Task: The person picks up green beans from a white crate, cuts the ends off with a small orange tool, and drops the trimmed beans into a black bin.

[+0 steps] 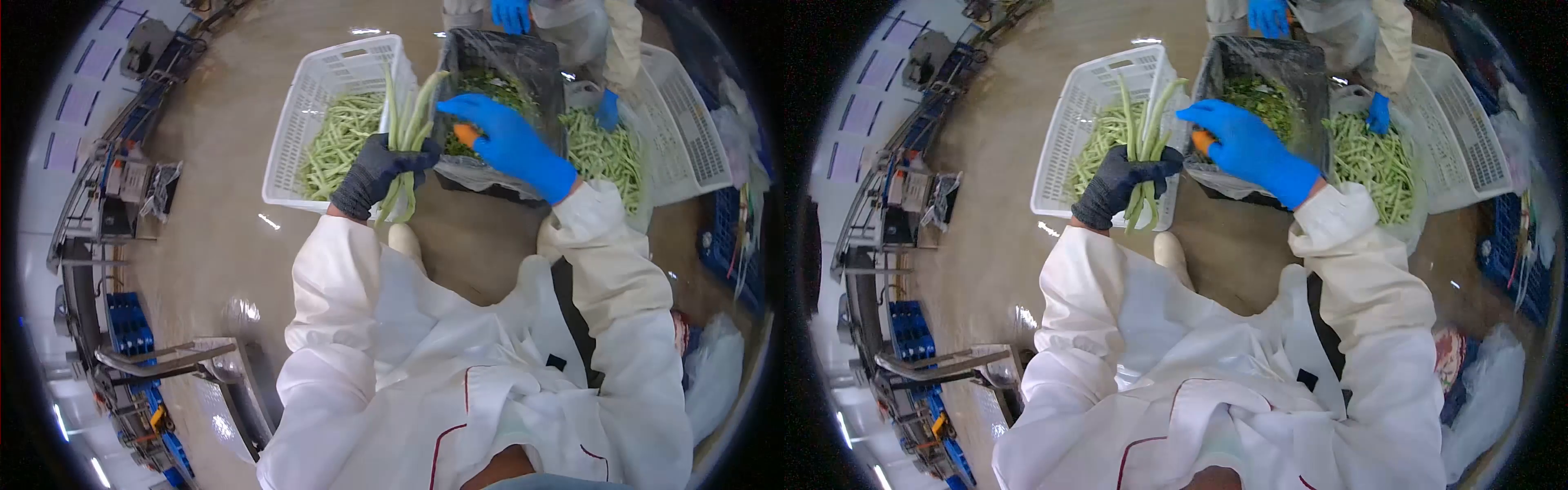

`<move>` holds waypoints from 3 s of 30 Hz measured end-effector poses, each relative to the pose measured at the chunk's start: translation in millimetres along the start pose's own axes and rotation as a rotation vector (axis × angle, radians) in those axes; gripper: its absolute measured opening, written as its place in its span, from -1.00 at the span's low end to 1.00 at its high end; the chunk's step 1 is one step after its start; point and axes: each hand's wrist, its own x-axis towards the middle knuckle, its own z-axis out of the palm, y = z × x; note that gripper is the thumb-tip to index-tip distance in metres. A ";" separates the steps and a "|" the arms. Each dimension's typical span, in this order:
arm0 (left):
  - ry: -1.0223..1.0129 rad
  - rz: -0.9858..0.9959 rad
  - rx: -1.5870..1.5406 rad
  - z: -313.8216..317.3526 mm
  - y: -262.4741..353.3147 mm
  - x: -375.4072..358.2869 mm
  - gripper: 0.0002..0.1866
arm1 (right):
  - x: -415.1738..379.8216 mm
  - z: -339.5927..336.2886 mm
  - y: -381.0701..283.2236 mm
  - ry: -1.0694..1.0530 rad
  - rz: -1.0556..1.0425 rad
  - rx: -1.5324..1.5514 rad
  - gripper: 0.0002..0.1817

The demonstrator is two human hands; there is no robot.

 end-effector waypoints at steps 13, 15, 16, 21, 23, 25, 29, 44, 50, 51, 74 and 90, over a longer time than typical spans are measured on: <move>0.202 0.126 0.271 28.3 -8.0 9.9 -0.73 | -7.6 6.9 -5.9 -0.081 0.050 -0.204 -0.72; 0.264 0.201 0.088 37.6 -5.9 7.7 -0.78 | -5.0 11.5 1.7 0.086 0.310 0.348 -0.73; 0.292 0.258 0.013 39.1 -7.2 9.4 -0.79 | -4.9 15.2 8.3 0.070 0.343 0.571 -0.72; 0.407 0.407 -0.488 1.5 3.6 18.4 -0.79 | -8.8 10.4 28.3 -0.348 0.549 0.242 -0.71; 0.418 0.464 -0.627 -28.5 4.7 15.5 -0.75 | -29.9 4.4 68.5 -0.189 0.442 -0.243 -0.66; 0.458 0.469 -0.732 -37.6 7.2 9.0 -0.81 | -28.4 0.7 71.0 -0.098 0.383 -0.491 -0.62; 0.377 0.430 -0.804 -35.6 -0.6 12.1 -0.79 | -13.9 -0.1 42.0 -0.173 0.457 0.017 -0.54; 0.438 0.413 -0.886 -29.9 -7.1 22.7 -0.84 | -6.4 32.2 -24.6 -0.419 0.496 0.685 -0.70; 0.463 0.386 -0.901 -33.3 -8.4 24.1 -0.83 | -7.9 32.1 -32.2 -0.281 0.504 0.678 -0.76; 0.483 0.374 -0.881 -33.5 -9.5 25.2 -0.84 | -9.6 35.9 -30.0 -0.222 0.448 0.681 -0.78; 0.216 -0.005 0.510 -14.6 -13.6 11.5 -0.63 | -16.0 28.4 -34.3 -0.353 -0.188 -0.326 -0.90; 1.061 0.213 1.048 -105.4 -16.6 -0.2 -0.66 | -2.4 -21.5 50.9 0.101 0.385 0.220 -0.75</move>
